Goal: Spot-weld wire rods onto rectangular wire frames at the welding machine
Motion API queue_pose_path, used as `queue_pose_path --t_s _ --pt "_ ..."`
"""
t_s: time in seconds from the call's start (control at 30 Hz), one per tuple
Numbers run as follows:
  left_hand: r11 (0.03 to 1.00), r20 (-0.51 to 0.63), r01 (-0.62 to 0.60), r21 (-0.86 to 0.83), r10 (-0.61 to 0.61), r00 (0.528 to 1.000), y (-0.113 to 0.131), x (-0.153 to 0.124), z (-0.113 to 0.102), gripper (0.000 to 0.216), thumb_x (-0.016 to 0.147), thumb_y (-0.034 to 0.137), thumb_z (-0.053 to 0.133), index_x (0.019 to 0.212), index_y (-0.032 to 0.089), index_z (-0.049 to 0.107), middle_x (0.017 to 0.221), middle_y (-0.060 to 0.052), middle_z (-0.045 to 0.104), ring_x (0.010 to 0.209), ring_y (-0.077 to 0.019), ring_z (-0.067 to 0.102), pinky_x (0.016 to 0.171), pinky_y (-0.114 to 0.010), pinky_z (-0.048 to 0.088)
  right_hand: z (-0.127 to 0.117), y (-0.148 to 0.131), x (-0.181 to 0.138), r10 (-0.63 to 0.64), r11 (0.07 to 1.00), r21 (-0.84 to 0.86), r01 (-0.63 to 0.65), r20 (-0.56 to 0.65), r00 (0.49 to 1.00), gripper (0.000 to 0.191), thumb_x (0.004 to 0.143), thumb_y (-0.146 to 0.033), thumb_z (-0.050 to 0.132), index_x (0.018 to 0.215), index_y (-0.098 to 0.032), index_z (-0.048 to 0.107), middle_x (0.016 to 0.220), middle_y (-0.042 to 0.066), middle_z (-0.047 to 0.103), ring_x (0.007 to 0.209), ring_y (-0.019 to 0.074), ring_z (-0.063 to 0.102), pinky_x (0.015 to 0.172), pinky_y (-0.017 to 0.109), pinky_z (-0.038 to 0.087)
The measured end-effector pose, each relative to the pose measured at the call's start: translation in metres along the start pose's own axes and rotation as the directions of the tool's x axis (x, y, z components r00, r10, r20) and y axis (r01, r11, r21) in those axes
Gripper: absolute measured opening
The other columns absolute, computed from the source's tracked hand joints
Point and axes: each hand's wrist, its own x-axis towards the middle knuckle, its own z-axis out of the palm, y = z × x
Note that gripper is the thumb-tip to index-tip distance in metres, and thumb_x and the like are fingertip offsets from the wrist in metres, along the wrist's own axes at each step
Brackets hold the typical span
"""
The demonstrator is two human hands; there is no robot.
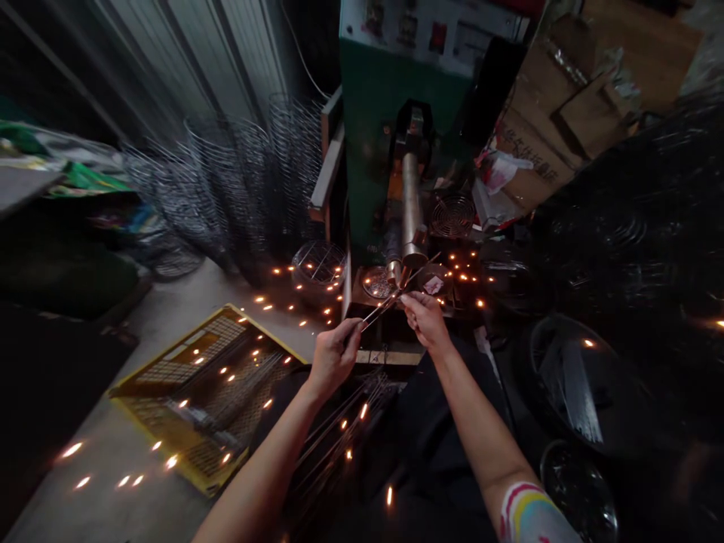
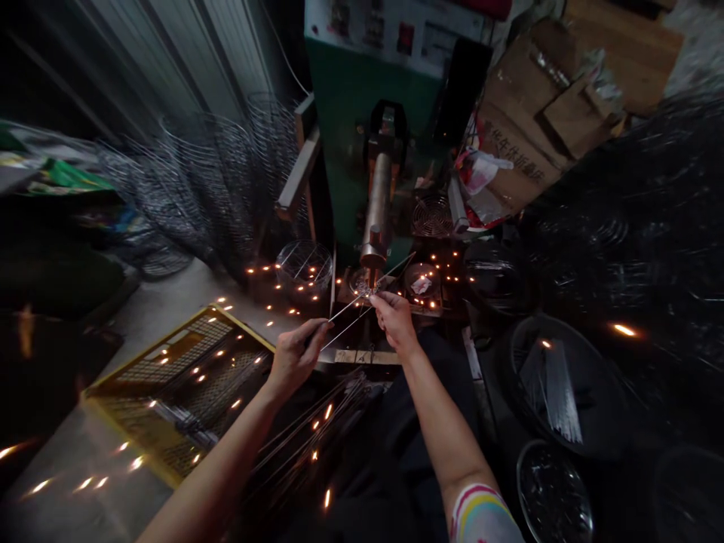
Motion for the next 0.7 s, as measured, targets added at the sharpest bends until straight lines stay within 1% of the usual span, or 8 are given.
queue_pose_path --t_s 0.13,0.3,0.37,0.57,0.7 --pt "0.999 -0.002 -0.026 0.018 0.026 1.0 -0.002 0.002 0.0 0.023 0.094 0.028 0.052 0.096 0.014 0.069 0.076 -0.004 0.072 0.058 -0.0112 0.06 0.057 -0.02 0.043 -0.002 0.0 -0.002 -0.012 0.999 -0.045 0.012 0.012 1.0 0.03 0.067 -0.041 0.077 0.066 -0.017 0.059 0.042 -0.01 0.039 0.033 0.0019 0.026 0.032 0.016 0.017" --pt "0.999 0.042 -0.037 -0.012 0.037 0.998 -0.009 0.016 0.005 0.029 0.094 0.033 0.049 0.091 0.013 0.07 0.066 -0.002 0.067 0.052 -0.0105 0.055 0.054 -0.019 0.041 -0.008 0.002 0.002 -0.049 0.996 -0.075 0.043 -0.069 0.996 0.029 0.066 -0.042 0.076 0.072 -0.017 0.062 0.042 -0.011 0.039 0.033 0.0027 0.027 0.032 0.016 0.017" --pt "0.999 0.035 -0.041 -0.017 0.042 0.999 -0.011 0.022 0.007 0.03 0.094 0.034 0.049 0.088 0.014 0.07 0.062 -0.001 0.064 0.05 -0.0097 0.052 0.052 -0.019 0.039 -0.011 0.003 0.005 -0.061 0.996 -0.073 0.054 -0.087 0.994 0.03 0.065 -0.042 0.076 0.074 -0.017 0.063 0.041 -0.012 0.037 0.033 0.0032 0.026 0.032 0.017 0.017" --pt "0.997 0.04 -0.059 -0.048 0.061 0.997 -0.009 0.035 0.015 0.028 0.094 0.032 0.05 0.092 0.013 0.071 0.065 -0.002 0.065 0.053 -0.0106 0.053 0.054 -0.02 0.039 -0.018 -0.001 0.016 -0.093 0.994 -0.066 0.087 -0.092 0.991 0.032 0.065 -0.045 0.077 0.07 -0.018 0.06 0.042 -0.012 0.035 0.033 0.003 0.024 0.032 0.017 0.017" --pt "0.997 0.052 -0.052 -0.05 0.054 0.997 -0.005 0.039 0.013 0.029 0.094 0.033 0.05 0.089 0.013 0.071 0.06 0.0 0.061 0.05 -0.0097 0.049 0.052 -0.019 0.037 -0.02 -0.002 0.019 -0.078 0.995 -0.07 0.074 -0.063 0.995 0.033 0.066 -0.046 0.077 0.072 -0.017 0.062 0.041 -0.012 0.035 0.034 0.0031 0.025 0.032 0.018 0.018"
